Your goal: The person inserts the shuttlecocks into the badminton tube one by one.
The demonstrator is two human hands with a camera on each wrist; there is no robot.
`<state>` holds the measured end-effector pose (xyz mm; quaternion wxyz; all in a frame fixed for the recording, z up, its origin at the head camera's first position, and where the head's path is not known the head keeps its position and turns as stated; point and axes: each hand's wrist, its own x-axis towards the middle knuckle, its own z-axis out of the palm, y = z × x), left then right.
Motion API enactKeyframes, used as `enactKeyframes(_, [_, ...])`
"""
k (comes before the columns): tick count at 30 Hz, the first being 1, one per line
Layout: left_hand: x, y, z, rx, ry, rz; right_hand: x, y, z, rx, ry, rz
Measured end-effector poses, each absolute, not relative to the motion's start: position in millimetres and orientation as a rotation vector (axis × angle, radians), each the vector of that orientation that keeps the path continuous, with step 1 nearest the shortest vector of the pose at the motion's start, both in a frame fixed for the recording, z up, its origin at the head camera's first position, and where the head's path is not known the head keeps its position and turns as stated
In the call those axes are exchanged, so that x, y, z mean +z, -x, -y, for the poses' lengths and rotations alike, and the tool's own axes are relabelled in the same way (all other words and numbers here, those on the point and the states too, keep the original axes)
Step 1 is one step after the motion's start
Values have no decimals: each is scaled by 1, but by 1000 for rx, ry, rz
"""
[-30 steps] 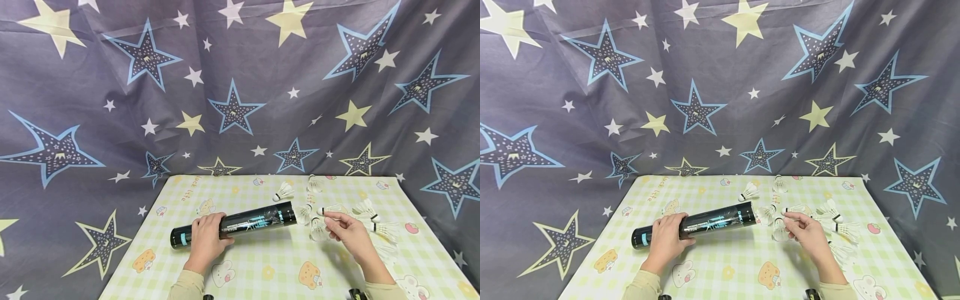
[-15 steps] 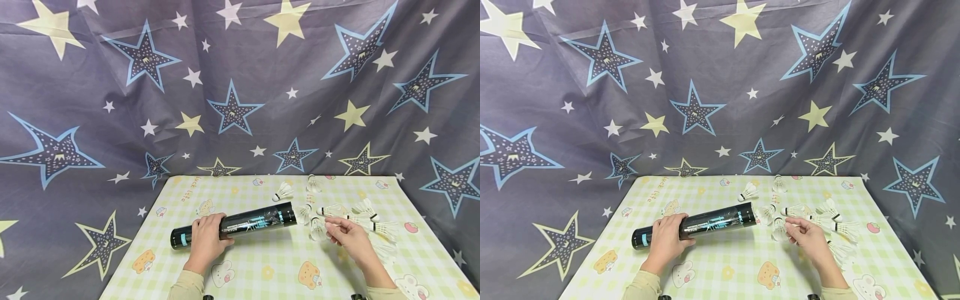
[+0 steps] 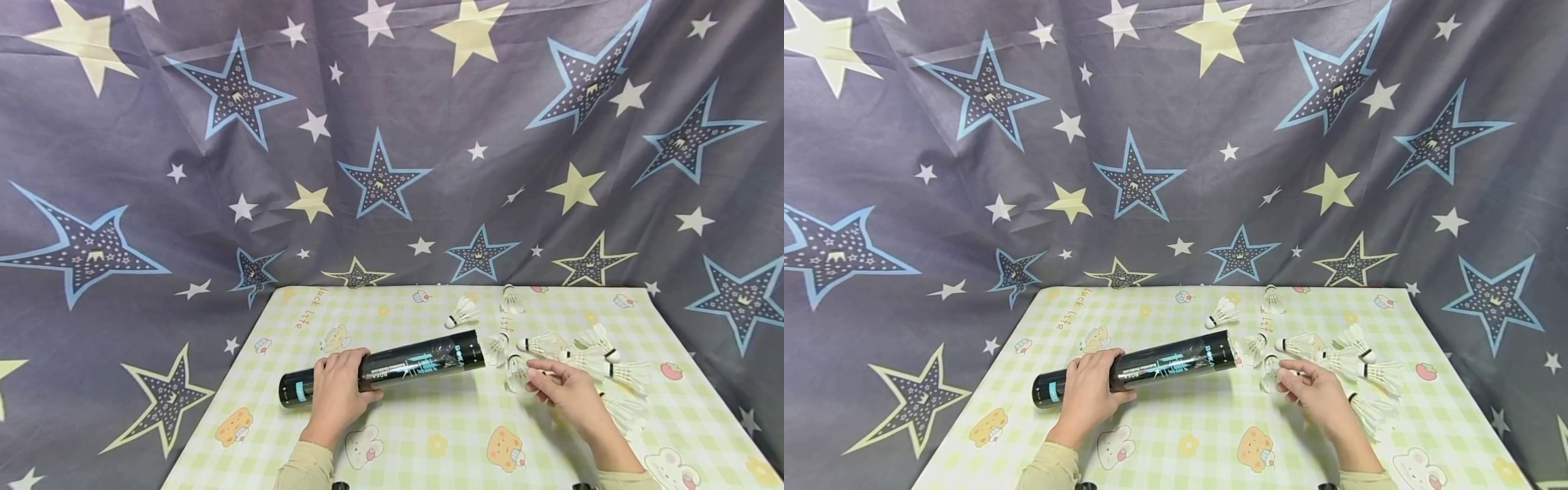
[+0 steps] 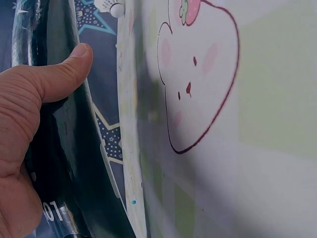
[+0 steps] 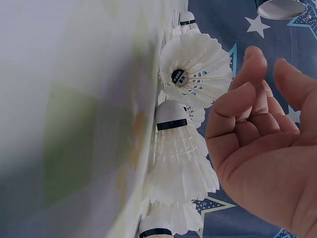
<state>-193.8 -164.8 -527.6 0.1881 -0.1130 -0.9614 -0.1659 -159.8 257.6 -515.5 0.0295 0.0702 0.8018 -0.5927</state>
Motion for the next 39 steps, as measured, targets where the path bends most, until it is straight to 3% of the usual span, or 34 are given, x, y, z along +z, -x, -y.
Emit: enactKeyframes(39, [-532,192,167,-480,284,2742,-516,163,-247,-1658,-223,-2535])
